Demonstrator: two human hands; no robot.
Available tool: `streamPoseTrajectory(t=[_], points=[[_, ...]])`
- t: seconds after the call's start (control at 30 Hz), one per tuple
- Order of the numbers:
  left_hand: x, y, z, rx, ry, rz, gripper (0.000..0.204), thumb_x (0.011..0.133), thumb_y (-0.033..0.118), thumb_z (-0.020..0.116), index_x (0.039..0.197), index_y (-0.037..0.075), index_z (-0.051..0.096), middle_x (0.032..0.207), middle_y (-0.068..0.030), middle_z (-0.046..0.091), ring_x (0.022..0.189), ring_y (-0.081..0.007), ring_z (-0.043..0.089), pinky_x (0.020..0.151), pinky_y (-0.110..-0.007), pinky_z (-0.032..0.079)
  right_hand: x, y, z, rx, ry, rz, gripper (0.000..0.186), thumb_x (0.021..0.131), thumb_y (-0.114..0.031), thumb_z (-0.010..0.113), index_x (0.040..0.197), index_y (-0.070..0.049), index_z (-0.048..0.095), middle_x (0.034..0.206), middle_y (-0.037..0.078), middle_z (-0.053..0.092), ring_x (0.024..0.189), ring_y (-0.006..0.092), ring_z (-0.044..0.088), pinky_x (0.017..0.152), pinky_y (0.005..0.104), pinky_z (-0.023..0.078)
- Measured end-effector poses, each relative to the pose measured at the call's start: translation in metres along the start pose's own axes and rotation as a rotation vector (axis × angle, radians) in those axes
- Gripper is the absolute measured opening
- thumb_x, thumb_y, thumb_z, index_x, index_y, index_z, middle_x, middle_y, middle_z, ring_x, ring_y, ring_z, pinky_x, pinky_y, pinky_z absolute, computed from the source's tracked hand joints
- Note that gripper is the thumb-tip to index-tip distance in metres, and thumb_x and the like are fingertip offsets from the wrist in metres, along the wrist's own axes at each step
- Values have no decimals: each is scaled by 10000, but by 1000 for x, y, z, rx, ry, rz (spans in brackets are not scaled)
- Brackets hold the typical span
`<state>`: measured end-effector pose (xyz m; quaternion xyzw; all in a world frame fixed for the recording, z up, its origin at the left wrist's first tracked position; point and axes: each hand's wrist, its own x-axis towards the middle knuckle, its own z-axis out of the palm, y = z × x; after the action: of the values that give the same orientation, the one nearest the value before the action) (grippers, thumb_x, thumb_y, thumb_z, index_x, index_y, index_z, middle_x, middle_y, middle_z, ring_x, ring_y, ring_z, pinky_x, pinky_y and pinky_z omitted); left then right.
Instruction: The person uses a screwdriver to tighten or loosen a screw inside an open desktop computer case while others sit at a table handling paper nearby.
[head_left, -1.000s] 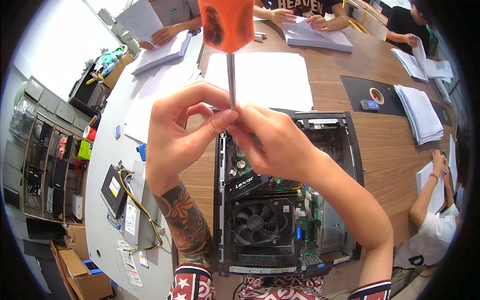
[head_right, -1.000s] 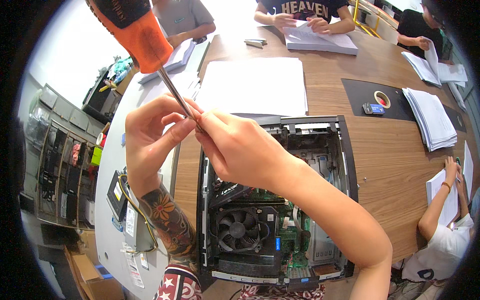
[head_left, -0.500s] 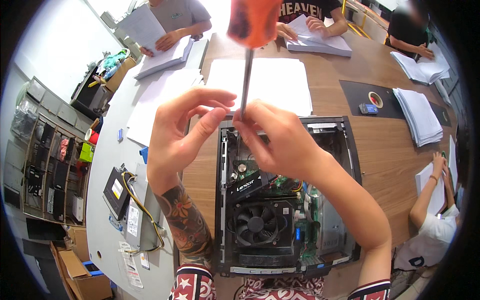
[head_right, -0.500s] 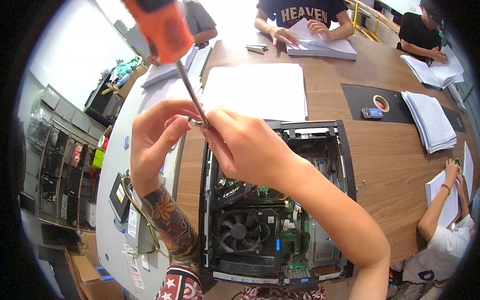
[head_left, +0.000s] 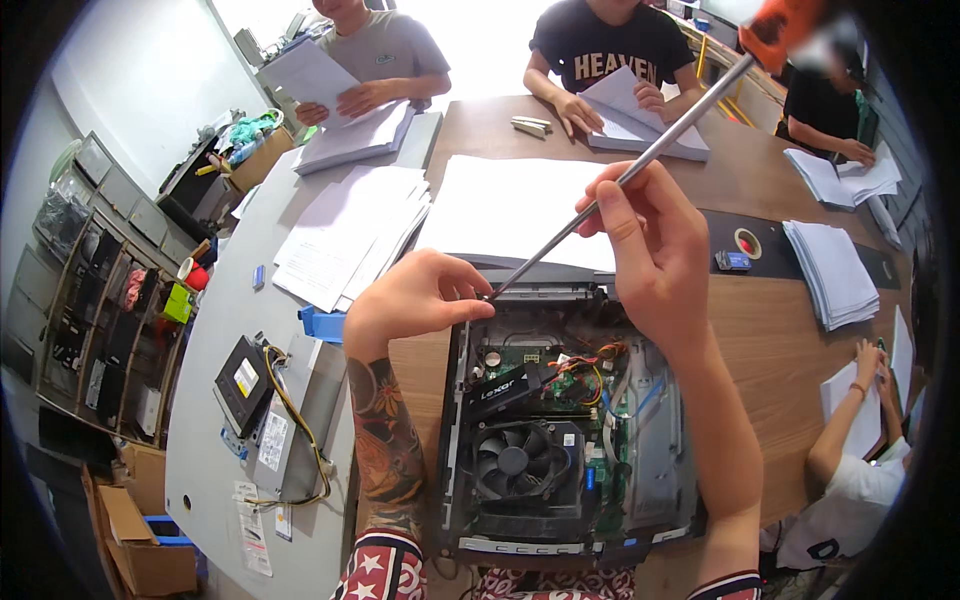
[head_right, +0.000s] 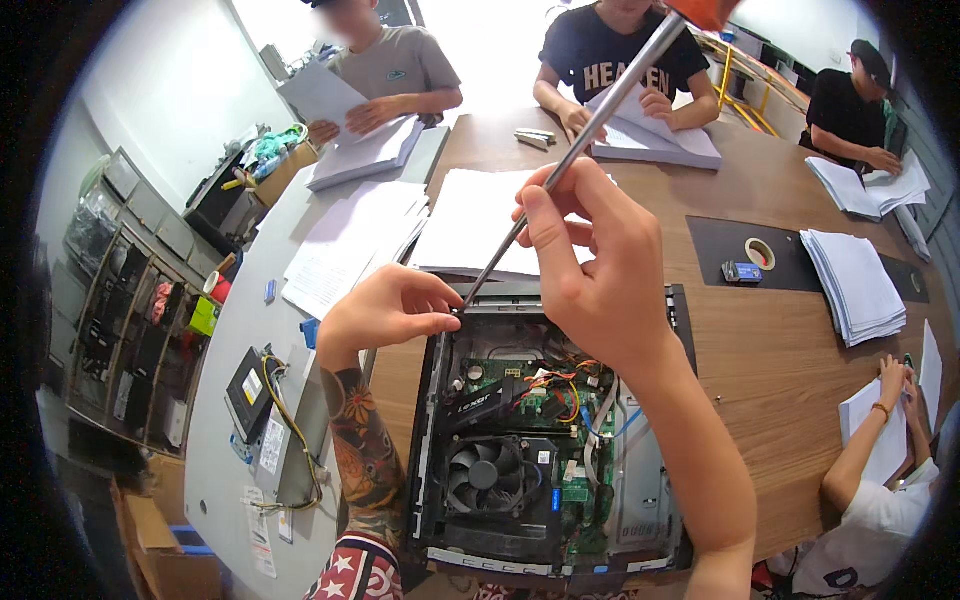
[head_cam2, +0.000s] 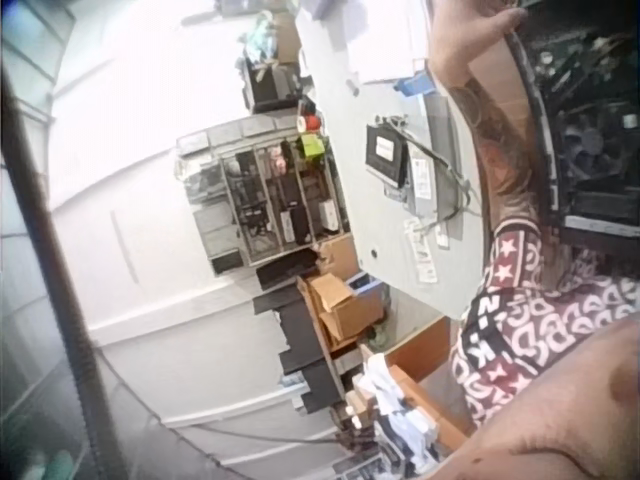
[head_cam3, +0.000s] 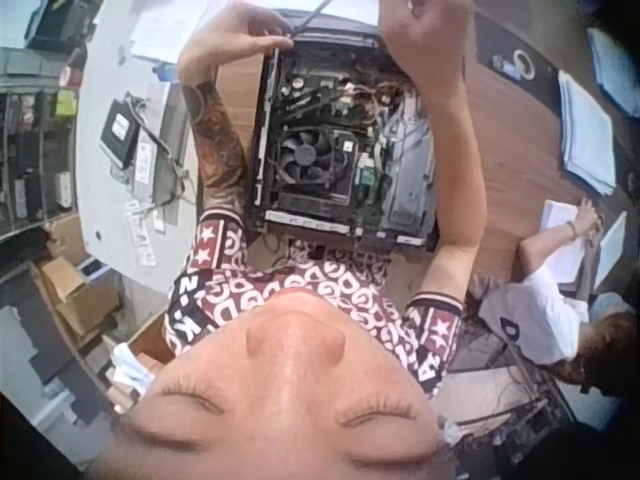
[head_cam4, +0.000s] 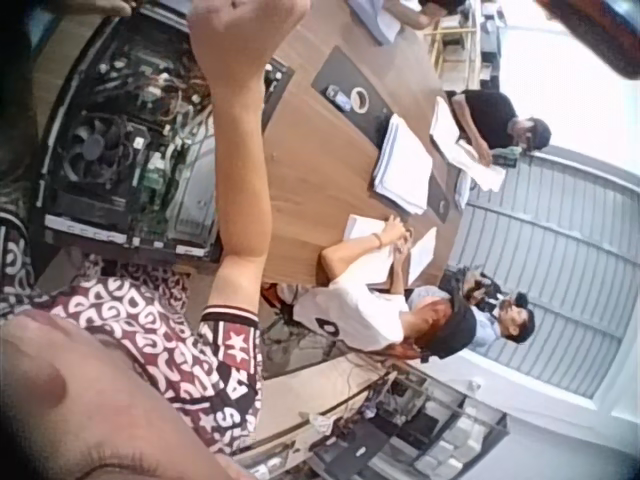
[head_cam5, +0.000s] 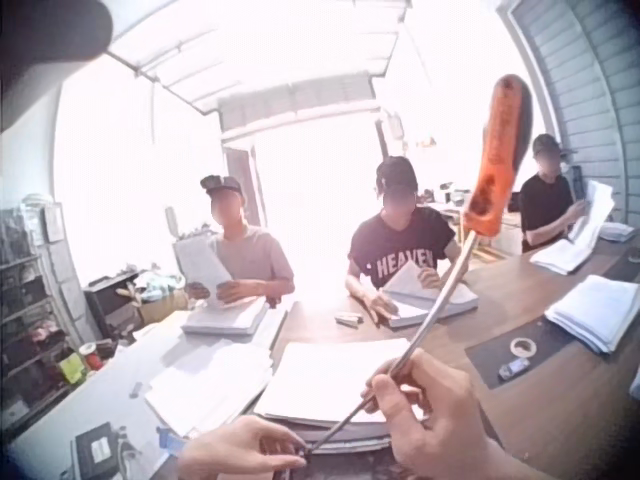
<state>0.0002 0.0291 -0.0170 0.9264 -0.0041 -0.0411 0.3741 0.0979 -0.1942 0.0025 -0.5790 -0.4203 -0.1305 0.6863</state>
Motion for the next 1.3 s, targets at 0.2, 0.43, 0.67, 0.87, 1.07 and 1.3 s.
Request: streamPoseTrajectory(t=[0.2, 0.43, 0.67, 0.87, 1.07, 1.3], points=[[5, -8, 1, -202, -60, -88, 200, 856, 86, 757, 1001, -49, 727, 791, -87, 721, 661, -104, 658, 582, -234, 514, -1, 1, 1, 19, 6, 31, 127, 985, -83, 569, 993, 35, 615, 824, 97, 669, 722, 144, 682, 643, 266, 558], [5, -25, -2, -337, -49, -28, 171, 875, 14, 714, 1022, -72, 712, 835, -106, 737, 678, -126, 682, 576, -247, 535, -1, 1, 2, 57, 53, 66, 140, 1008, -97, 545, 970, 27, 597, 836, 85, 658, 730, 124, 653, 651, 253, 543], [8, -21, -2, -352, -84, -33, 195, 876, 18, 715, 1046, -76, 705, 868, -119, 744, 697, -135, 696, 600, -247, 549, -2, 1, 3, 63, 46, 80, 139, 1011, -94, 546, 975, 31, 597, 840, 84, 658, 735, 118, 650, 661, 248, 543], [7, -21, -3, -356, -89, -53, 205, 878, 35, 722, 1047, -80, 700, 867, -120, 745, 704, -140, 703, 631, -254, 566, -3, 1, 3, 59, 28, 71, 132, 1007, -88, 551, 974, 30, 600, 838, 80, 658, 735, 118, 651, 646, 246, 542], [7, -28, -1, -363, -83, -47, 207, 878, 40, 726, 1038, -87, 693, 853, -125, 741, 700, -147, 705, 638, -262, 575, -4, 5, 6, 57, 23, 51, 128, 1003, -81, 553, 968, 33, 599, 832, 79, 655, 734, 121, 656, 640, 248, 545], [12, -27, 0, -370, -55, -51, 198, 866, 18, 729, 1022, -97, 692, 855, -143, 738, 688, -161, 707, 630, -268, 581, -4, 4, 4, 57, 28, 44, 126, 1003, -81, 554, 971, 32, 601, 839, 82, 656, 732, 118, 658, 644, 246, 552]])
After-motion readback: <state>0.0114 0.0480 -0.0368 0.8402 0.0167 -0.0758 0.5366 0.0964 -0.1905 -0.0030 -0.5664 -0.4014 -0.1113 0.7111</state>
